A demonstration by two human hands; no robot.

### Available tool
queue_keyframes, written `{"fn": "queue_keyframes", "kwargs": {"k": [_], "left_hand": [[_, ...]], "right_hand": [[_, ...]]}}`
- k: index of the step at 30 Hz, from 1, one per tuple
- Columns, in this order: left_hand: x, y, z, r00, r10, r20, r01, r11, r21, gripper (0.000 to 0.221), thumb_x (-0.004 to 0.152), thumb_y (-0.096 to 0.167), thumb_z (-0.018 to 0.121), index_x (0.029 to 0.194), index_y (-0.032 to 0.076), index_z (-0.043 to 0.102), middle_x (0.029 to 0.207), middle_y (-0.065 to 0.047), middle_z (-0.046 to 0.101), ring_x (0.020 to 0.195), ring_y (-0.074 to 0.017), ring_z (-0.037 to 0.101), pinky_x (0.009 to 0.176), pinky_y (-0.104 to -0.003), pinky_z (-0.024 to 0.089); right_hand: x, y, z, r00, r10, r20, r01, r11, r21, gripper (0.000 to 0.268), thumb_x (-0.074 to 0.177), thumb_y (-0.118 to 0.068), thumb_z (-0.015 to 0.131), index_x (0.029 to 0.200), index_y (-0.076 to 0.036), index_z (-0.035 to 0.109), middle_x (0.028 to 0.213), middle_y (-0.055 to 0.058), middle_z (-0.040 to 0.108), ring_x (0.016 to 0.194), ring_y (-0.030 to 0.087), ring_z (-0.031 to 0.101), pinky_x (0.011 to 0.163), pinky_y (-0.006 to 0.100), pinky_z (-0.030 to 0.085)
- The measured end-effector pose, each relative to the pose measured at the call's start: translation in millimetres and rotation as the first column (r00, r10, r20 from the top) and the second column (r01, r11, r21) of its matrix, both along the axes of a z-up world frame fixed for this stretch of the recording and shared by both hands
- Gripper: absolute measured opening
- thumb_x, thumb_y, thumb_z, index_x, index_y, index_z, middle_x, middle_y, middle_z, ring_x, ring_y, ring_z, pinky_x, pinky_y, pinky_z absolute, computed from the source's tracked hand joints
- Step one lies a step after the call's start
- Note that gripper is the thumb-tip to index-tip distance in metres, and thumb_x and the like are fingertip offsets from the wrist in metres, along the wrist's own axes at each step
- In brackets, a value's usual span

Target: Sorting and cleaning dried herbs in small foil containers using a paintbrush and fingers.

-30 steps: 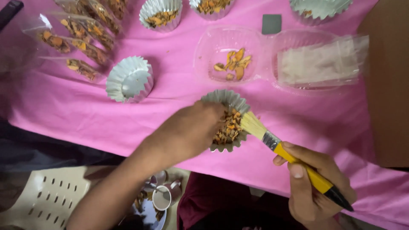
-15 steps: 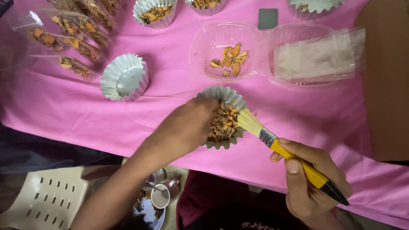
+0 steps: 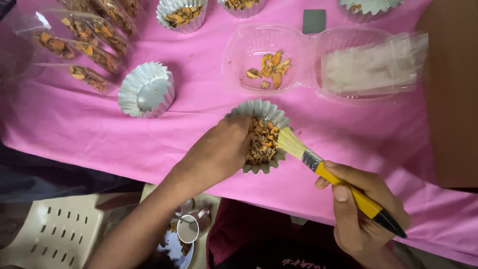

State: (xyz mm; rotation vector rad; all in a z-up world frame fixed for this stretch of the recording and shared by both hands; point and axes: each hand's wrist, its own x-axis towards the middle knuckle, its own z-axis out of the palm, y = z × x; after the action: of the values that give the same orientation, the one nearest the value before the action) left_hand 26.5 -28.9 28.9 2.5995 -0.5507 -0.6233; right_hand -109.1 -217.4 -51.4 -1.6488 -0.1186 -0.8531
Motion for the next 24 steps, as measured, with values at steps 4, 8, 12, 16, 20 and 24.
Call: {"fn": "queue_keyframes", "kwargs": {"k": [4, 8, 12, 16, 20, 24], "left_hand": [[2.1, 3.3, -20.9, 0.993, -0.075, 0.096, 0.075, 0.997, 0.004, 0.012, 0.090, -0.001, 0.040, 0.092, 0.004, 0.050, 0.092, -0.020, 0.066, 0.081, -0.0437, 0.063, 0.066, -0.055, 0.045], [-2.9, -7.4, 1.5, 0.993, -0.095, 0.070, 0.095, 0.995, 0.007, 0.015, 0.084, -0.005, 0.049, 0.095, 0.003, 0.055, 0.098, -0.021, 0.070, 0.091, -0.0431, 0.067, 0.071, -0.053, 0.051], [-1.0, -8.4, 1.9, 0.997, 0.007, -0.074, -0.014, 0.995, -0.096, 0.013, 0.088, 0.001, 0.048, 0.087, 0.009, 0.058, 0.082, -0.007, 0.075, 0.068, -0.0235, 0.069, 0.062, -0.039, 0.053], [5.2, 7.5, -33.7, 0.984, 0.069, 0.163, -0.016, 0.952, -0.306, 0.017, 0.097, 0.011, 0.054, 0.081, 0.009, 0.054, 0.073, -0.008, 0.060, 0.067, -0.0241, 0.054, 0.063, -0.041, 0.039], [-9.4, 13.5, -23.3, 0.988, 0.147, 0.042, -0.110, 0.874, -0.473, 0.034, 0.099, 0.013, 0.066, 0.071, 0.015, 0.047, 0.062, 0.005, 0.049, 0.062, -0.0092, 0.042, 0.058, -0.029, 0.036], [-20.4, 15.8, -23.4, 0.998, 0.057, -0.021, -0.055, 0.701, -0.711, 0.029, 0.104, 0.014, 0.060, 0.077, 0.014, 0.048, 0.068, 0.005, 0.042, 0.065, -0.0081, 0.039, 0.058, -0.027, 0.036]], "right_hand": [[1.2, -0.3, -1.4, 1.000, 0.010, 0.019, -0.010, 1.000, 0.001, 0.028, 0.098, -0.009, 0.054, 0.113, 0.013, 0.061, 0.101, 0.023, 0.072, 0.073, 0.025, 0.078, 0.070, 0.027, 0.067], [1.7, 0.5, -1.8, 1.000, -0.005, 0.030, 0.005, 1.000, -0.001, 0.026, 0.099, -0.007, 0.054, 0.112, 0.014, 0.061, 0.101, 0.024, 0.071, 0.073, 0.026, 0.077, 0.071, 0.028, 0.067], [2.5, 0.5, -2.7, 0.999, -0.007, 0.039, 0.006, 1.000, 0.009, 0.027, 0.098, -0.008, 0.055, 0.112, 0.014, 0.061, 0.101, 0.025, 0.071, 0.072, 0.026, 0.077, 0.070, 0.029, 0.067], [3.1, 0.1, -5.9, 0.999, -0.012, 0.046, 0.009, 0.998, 0.058, 0.027, 0.101, -0.013, 0.057, 0.115, 0.010, 0.061, 0.101, 0.021, 0.073, 0.074, 0.023, 0.078, 0.070, 0.027, 0.067], [9.6, -3.3, 25.2, 0.994, 0.041, -0.103, -0.058, 0.984, -0.166, 0.024, 0.099, -0.011, 0.055, 0.110, 0.005, 0.069, 0.099, 0.014, 0.077, 0.086, 0.018, 0.077, 0.080, 0.024, 0.062], [31.6, 11.6, 50.7, 0.986, 0.155, -0.057, -0.165, 0.946, -0.279, 0.026, 0.091, 0.010, 0.066, 0.114, 0.000, 0.070, 0.098, 0.013, 0.075, 0.074, 0.014, 0.069, 0.072, 0.024, 0.056]]}}
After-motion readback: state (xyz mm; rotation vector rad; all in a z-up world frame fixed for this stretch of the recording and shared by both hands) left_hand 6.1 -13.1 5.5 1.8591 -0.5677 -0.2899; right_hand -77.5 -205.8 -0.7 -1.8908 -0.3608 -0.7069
